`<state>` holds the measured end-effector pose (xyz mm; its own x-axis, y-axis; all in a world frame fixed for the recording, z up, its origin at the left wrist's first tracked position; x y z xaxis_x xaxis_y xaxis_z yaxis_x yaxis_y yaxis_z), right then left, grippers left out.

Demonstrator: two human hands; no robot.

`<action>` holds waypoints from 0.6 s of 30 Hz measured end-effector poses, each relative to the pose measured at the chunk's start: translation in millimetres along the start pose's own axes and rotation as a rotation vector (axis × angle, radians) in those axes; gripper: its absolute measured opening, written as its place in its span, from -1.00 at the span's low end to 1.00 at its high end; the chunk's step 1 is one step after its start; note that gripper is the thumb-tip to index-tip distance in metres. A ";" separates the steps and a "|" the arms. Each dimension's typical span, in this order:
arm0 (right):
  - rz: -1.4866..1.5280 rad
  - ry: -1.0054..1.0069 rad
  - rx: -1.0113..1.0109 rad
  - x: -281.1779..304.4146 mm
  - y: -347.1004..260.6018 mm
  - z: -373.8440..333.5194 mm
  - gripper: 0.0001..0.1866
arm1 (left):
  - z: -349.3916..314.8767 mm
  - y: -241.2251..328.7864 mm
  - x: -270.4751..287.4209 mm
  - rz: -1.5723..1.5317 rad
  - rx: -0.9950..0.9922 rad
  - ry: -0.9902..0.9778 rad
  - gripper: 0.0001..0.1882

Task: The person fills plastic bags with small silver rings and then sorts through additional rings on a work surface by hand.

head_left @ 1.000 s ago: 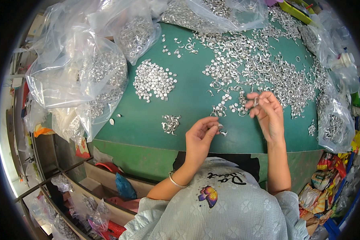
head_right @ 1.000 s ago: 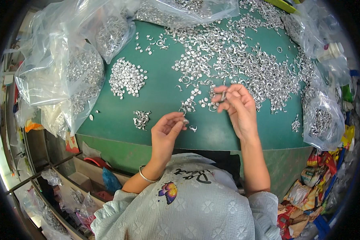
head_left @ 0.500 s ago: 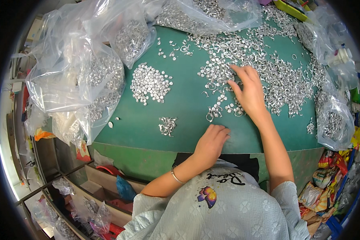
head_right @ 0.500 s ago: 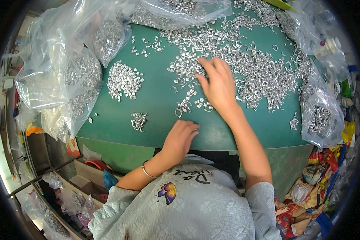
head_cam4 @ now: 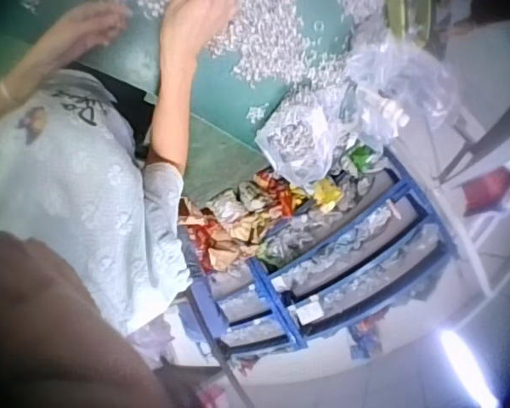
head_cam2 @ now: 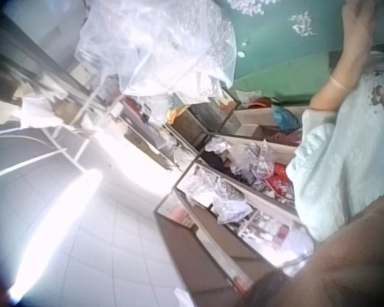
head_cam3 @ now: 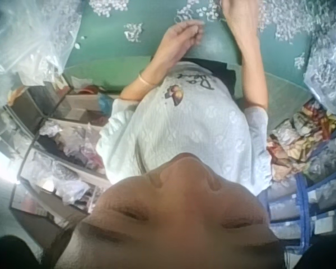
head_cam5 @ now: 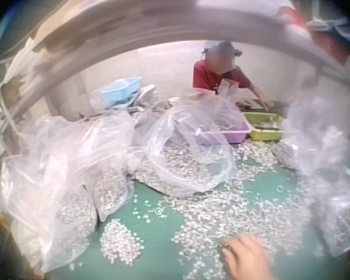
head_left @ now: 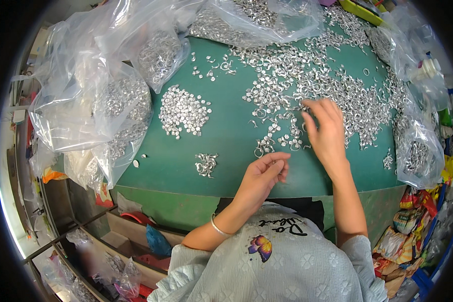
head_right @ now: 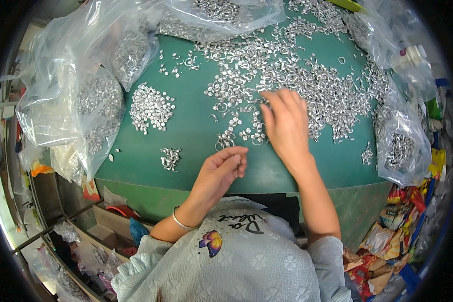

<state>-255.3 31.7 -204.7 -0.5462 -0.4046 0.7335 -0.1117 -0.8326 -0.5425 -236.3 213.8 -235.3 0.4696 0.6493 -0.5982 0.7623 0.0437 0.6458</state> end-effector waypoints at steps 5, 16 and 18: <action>-0.075 -0.075 0.050 -34.1 9.6 23.1 -0.85 | 7.7 -1.1 3.5 -0.106 0.005 -0.107 -0.75; 0.257 0.131 -0.013 -18.4 16.7 8.6 -0.88 | 15.3 10.4 -9.4 -0.142 -0.078 0.137 -0.71; 1.121 0.122 -0.487 -11.5 18.9 -13.3 -0.89 | 14.0 16.4 -21.6 -0.164 -0.135 0.203 -0.71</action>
<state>-262.2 25.6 -228.9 -0.6107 -0.7457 -0.2663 0.1854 0.1923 -0.9637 -227.7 189.9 -218.4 0.2358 0.7631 -0.6017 0.7484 0.2523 0.6133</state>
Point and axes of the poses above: each hand's wrist, its own z-axis towards the middle knuckle, its own x-axis out of the back of the hand, y = z × x, the point moved 2 cm from there along z, towards the middle knuckle, and after that the axes turned 7 degrees about z, right-handed, at the moved point
